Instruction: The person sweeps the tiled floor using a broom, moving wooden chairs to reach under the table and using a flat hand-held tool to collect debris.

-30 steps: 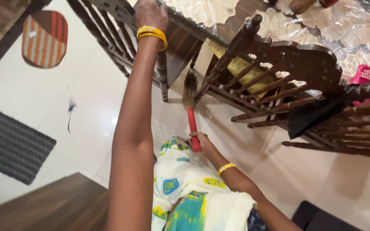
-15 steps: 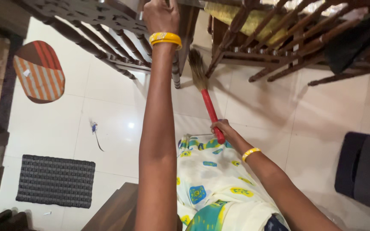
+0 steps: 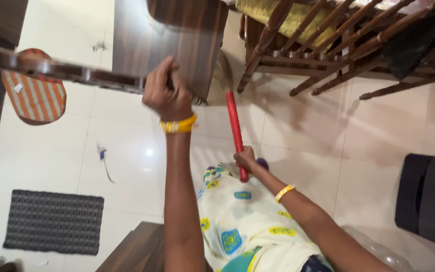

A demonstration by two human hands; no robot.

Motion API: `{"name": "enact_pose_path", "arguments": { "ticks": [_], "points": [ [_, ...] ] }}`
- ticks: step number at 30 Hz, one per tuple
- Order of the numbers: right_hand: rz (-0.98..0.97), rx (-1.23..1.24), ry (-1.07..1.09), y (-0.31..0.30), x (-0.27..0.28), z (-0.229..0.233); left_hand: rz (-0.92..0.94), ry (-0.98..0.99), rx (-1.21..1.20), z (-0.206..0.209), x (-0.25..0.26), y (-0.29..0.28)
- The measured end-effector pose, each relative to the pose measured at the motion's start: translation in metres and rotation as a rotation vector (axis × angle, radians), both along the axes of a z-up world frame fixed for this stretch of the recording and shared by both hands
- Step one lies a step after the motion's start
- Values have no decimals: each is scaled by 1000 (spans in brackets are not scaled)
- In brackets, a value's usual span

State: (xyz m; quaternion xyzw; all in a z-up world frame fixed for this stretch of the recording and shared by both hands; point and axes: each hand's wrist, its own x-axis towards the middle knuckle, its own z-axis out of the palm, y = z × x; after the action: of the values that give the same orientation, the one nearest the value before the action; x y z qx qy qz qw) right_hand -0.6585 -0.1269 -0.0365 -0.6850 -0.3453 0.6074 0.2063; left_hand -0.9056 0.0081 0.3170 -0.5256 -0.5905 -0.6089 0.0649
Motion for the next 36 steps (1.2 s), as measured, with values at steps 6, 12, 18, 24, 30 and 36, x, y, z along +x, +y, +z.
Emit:
{"name": "enact_pose_path", "arguments": {
  "ticks": [6, 12, 18, 24, 30, 36],
  "points": [
    [-103, -61, 122, 82, -6, -49, -3, -58, 10, 2, -2, -58],
    [55, 133, -28, 68, 14, -71, 29, -104, 12, 1, -2, -95],
    [-107, 82, -37, 162, -14, -107, 76, -153, 71, -4, 4, -108],
    [273, 188, -227, 192, -17, -140, 45, -149, 125, -10, 6, -100],
    [457, 328, -421, 187, -35, -181, 23, -288, 233, -21, 16, -64],
    [528, 176, -429, 151, -10, -194, -166, -384, 358, -33, 26, -32]
  ]
}}
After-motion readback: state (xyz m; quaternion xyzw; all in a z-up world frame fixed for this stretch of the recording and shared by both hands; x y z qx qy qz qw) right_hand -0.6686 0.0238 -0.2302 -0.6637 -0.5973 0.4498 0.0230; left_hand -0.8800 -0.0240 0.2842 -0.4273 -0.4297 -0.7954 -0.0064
